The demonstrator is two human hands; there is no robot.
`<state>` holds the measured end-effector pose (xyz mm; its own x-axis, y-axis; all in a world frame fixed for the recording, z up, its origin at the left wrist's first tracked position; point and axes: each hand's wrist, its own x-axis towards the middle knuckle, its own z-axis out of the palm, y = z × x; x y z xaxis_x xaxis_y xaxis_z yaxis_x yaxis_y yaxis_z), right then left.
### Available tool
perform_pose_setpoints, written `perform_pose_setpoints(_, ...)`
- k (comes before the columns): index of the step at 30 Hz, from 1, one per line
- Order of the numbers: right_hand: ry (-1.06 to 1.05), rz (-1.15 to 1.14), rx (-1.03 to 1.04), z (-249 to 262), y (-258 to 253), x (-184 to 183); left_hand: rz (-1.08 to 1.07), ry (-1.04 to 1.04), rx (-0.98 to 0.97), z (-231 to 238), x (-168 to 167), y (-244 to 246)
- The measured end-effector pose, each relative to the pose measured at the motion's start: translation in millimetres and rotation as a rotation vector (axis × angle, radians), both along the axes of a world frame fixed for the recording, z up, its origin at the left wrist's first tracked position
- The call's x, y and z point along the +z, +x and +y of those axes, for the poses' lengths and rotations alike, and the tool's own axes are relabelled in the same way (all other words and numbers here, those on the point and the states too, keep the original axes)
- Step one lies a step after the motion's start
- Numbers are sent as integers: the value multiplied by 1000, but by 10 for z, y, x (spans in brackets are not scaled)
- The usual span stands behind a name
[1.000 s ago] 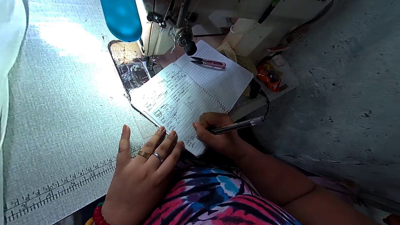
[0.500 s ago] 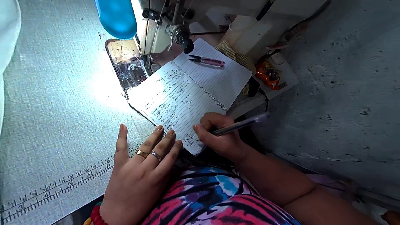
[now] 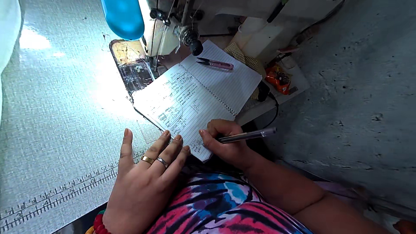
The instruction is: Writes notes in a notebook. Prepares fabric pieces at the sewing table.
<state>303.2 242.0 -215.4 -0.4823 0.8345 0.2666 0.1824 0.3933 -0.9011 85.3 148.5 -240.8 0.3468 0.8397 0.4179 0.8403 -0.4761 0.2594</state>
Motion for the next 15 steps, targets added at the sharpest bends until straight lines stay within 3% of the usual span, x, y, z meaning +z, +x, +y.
perform_pose_setpoints(11,44,-23,27,15,25,-8,0,-4,2,-1,-1,-4)
perform_pose_setpoints(15,-165,134,-39,69,82,6,9,-7,0,0,4,-8)
